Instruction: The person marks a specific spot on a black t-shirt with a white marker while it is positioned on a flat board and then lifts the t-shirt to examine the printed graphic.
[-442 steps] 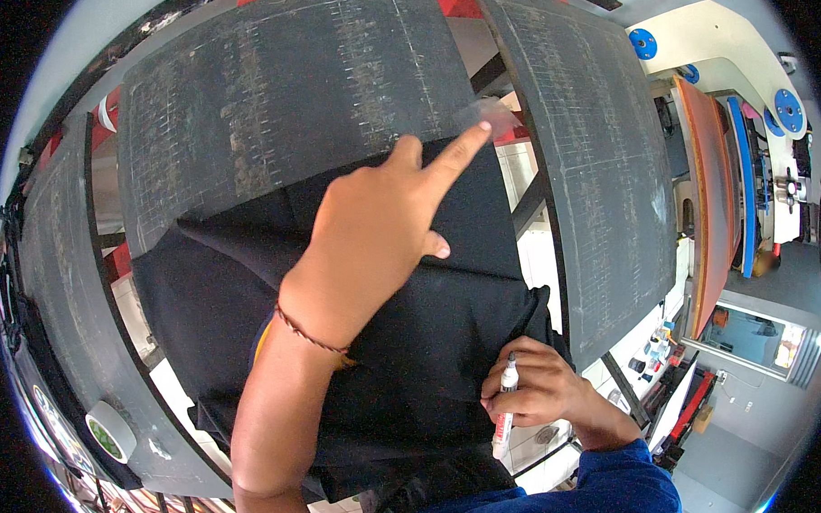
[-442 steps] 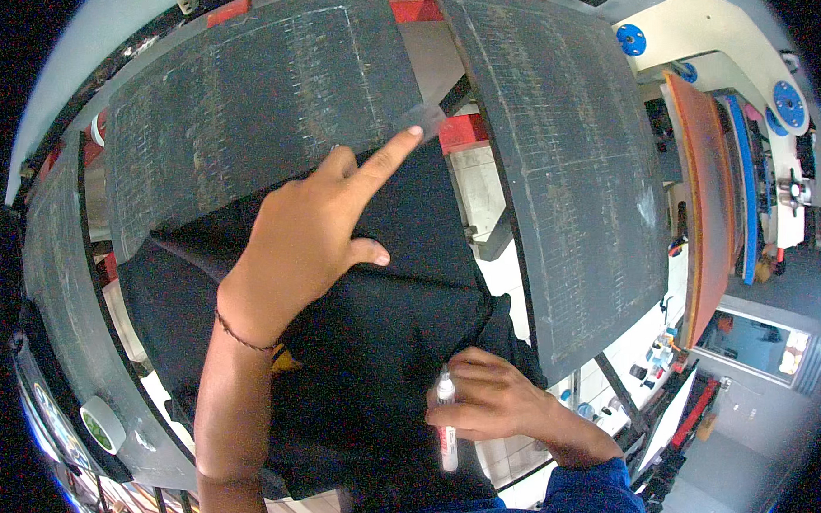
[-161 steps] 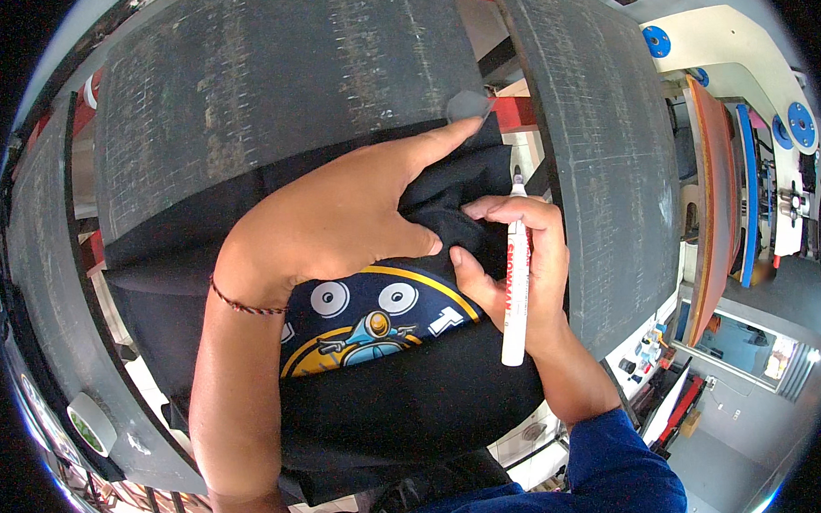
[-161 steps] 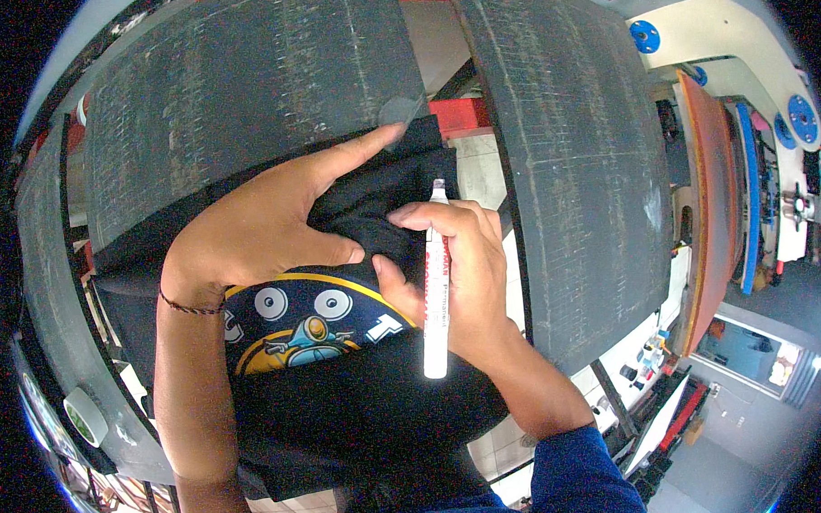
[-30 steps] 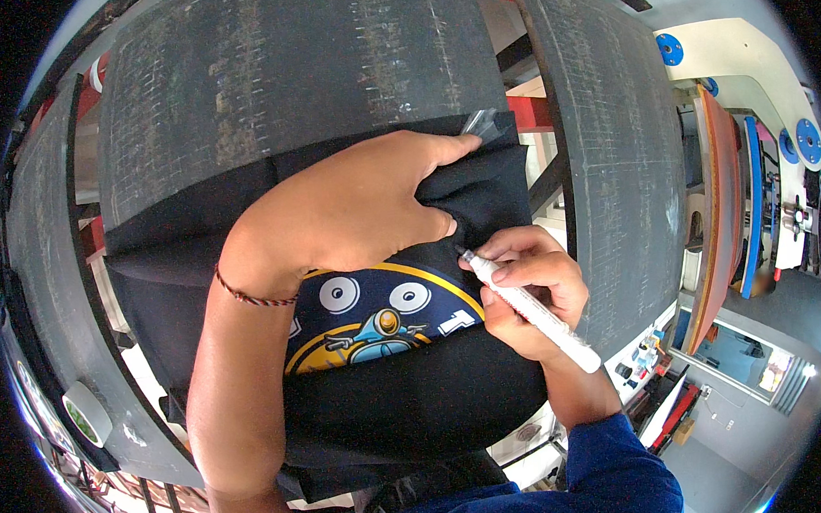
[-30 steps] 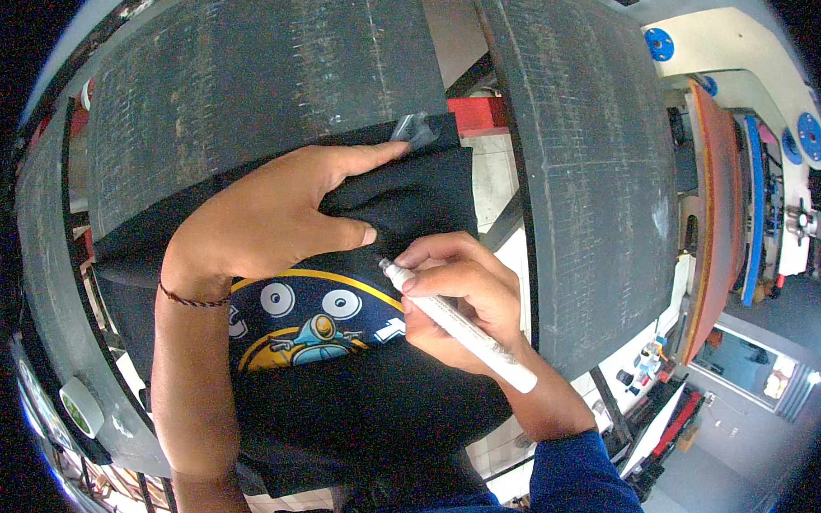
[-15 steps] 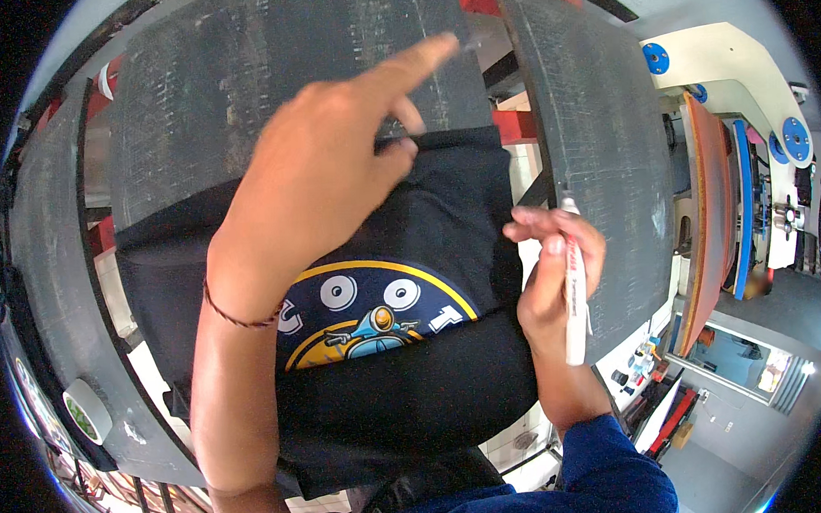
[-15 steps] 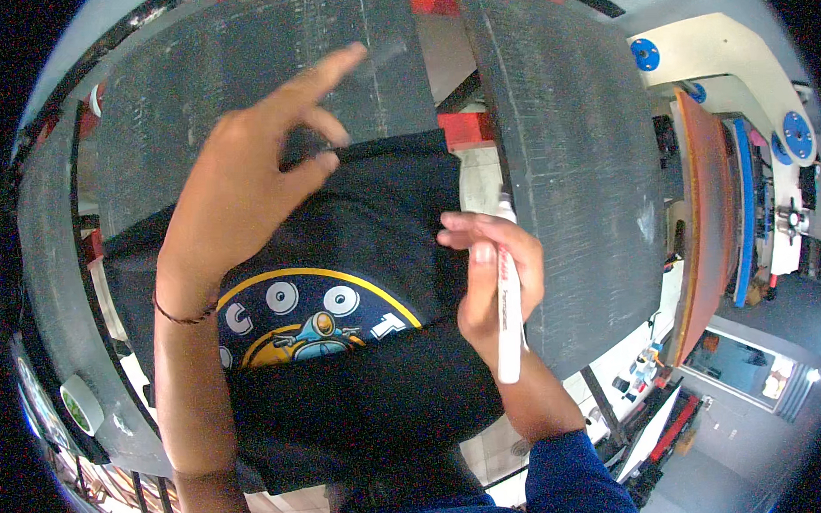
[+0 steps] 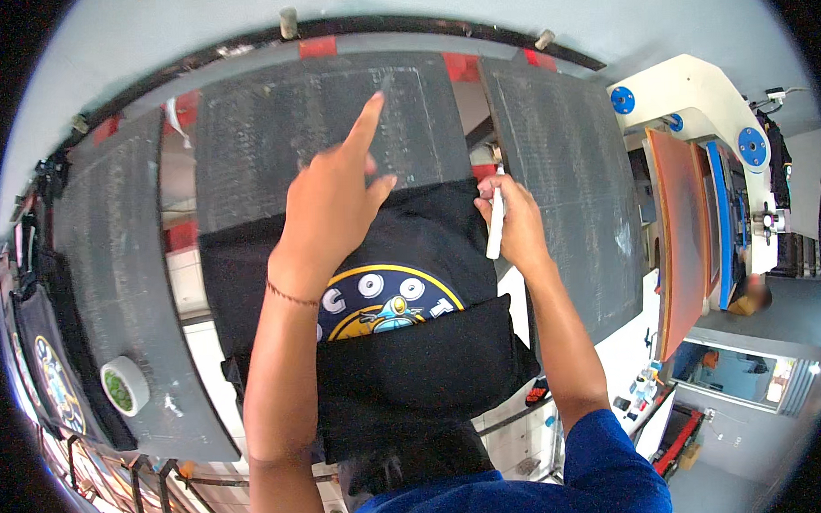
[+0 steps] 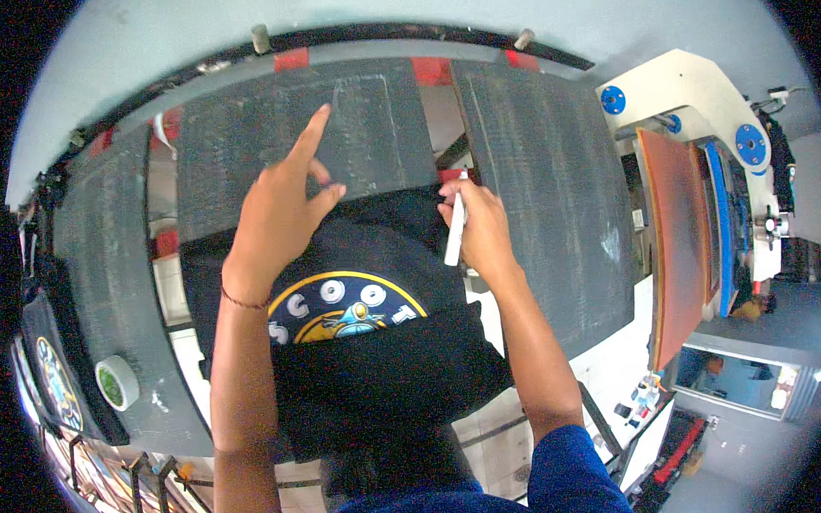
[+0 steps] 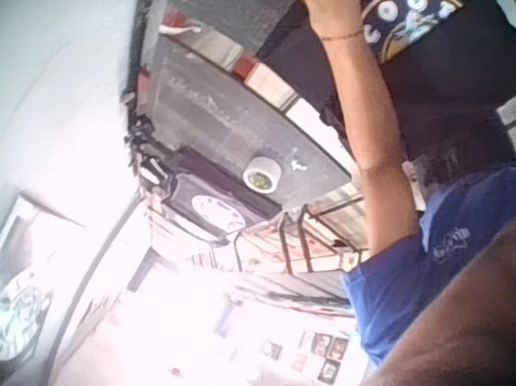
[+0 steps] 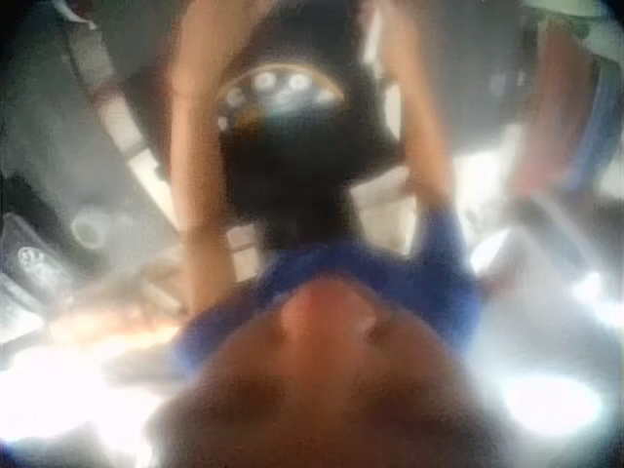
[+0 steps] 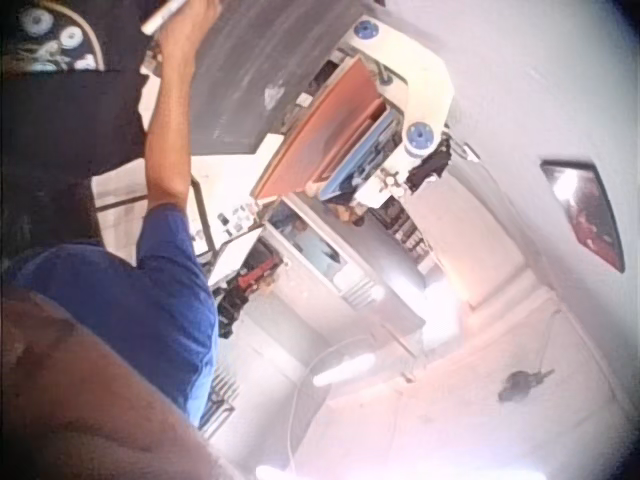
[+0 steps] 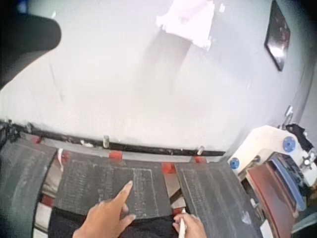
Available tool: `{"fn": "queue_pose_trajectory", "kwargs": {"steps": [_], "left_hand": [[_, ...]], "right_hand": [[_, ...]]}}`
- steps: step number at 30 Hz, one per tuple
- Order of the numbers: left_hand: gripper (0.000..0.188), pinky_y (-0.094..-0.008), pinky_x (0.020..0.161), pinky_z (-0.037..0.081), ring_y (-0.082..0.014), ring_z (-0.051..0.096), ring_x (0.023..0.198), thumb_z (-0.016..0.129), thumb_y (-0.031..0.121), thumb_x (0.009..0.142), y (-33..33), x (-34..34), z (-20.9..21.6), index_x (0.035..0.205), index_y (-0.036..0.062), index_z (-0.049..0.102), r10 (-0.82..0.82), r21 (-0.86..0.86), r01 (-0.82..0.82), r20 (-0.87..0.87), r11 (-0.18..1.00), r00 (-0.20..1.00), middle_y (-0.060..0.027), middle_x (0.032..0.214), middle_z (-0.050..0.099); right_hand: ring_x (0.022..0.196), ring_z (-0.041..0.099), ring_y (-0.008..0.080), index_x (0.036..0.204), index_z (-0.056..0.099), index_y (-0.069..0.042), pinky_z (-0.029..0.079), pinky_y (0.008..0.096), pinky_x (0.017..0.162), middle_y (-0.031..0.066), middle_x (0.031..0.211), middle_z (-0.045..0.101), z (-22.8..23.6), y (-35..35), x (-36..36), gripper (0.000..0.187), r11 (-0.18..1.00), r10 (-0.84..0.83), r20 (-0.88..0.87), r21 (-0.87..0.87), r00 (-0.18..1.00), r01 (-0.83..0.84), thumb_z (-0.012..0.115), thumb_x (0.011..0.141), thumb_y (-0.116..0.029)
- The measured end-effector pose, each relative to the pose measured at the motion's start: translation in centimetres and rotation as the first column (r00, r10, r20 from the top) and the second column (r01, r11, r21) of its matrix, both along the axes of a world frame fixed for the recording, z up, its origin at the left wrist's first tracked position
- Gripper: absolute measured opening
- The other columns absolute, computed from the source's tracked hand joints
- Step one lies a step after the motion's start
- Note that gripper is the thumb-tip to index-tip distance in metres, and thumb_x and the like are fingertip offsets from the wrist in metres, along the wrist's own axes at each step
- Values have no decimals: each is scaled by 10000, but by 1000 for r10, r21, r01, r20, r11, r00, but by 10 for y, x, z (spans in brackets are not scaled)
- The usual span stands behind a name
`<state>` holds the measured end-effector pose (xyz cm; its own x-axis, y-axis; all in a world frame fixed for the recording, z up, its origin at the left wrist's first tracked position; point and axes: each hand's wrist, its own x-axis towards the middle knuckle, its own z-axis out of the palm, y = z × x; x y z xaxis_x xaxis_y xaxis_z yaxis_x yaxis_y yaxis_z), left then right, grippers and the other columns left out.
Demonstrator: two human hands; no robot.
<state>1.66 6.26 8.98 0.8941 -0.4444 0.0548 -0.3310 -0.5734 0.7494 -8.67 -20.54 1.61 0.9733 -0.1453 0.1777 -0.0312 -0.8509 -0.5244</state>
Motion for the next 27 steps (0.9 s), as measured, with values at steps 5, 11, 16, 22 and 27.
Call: {"fn": "queue_pose_trajectory", "kwargs": {"steps": [5, 11, 16, 22, 27], "left_hand": [[947, -444, 840, 553, -352, 695, 997, 800, 108, 787, 62, -25, 1, 1581, 244, 300, 91, 72, -91, -1, 993, 996, -126, 1066, 719], [956, -457, 833, 565, -360, 683, 1020, 789, 100, 792, 128, -55, -23, 1586, 255, 279, 30, 250, -47, 69, 967, 997, -117, 1178, 684], [808, -467, 729, 576, -381, 695, 867, 671, 61, 874, 128, -42, -37, 1569, 260, 312, -8, 363, -51, 159, 931, 987, -147, 1122, 681], [701, -477, 692, 574, -375, 689, 819, 619, 65, 923, 128, -23, -51, 1546, 255, 360, 144, 287, -218, 258, 933, 955, -148, 1033, 671], [662, -457, 660, 584, -355, 685, 778, 608, 62, 931, 93, -47, -45, 1534, 221, 385, 324, 278, -424, 341, 862, 882, -130, 939, 619]], "right_hand": [[910, 698, 295, 1083, 566, -53, 542, 383, 790, 140, 1001, 698, -1, -11, -2, 293, 976, -21, -2, 216, 1000, 20, 749, 858, -14], [890, 698, 365, 1056, 573, -39, 539, 426, 763, 170, 927, 687, 6, -4, 6, 252, 956, 16, 105, 291, 994, -46, 731, 859, -27], [872, 680, 345, 1057, 569, -37, 528, 411, 762, 163, 932, 670, 8, -11, 10, 262, 955, 83, 66, 280, 994, -99, 720, 846, -2], [846, 651, 319, 1062, 561, -53, 516, 409, 752, 150, 910, 610, 15, -15, 10, 271, 945, 101, 147, 294, 984, -141, 688, 836, 28], [791, 621, 321, 1074, 557, -45, 502, 427, 706, 156, 876, 576, 7, -19, 6, 253, 998, 55, 170, 21, 984, -60, 652, 854, 34]]}}
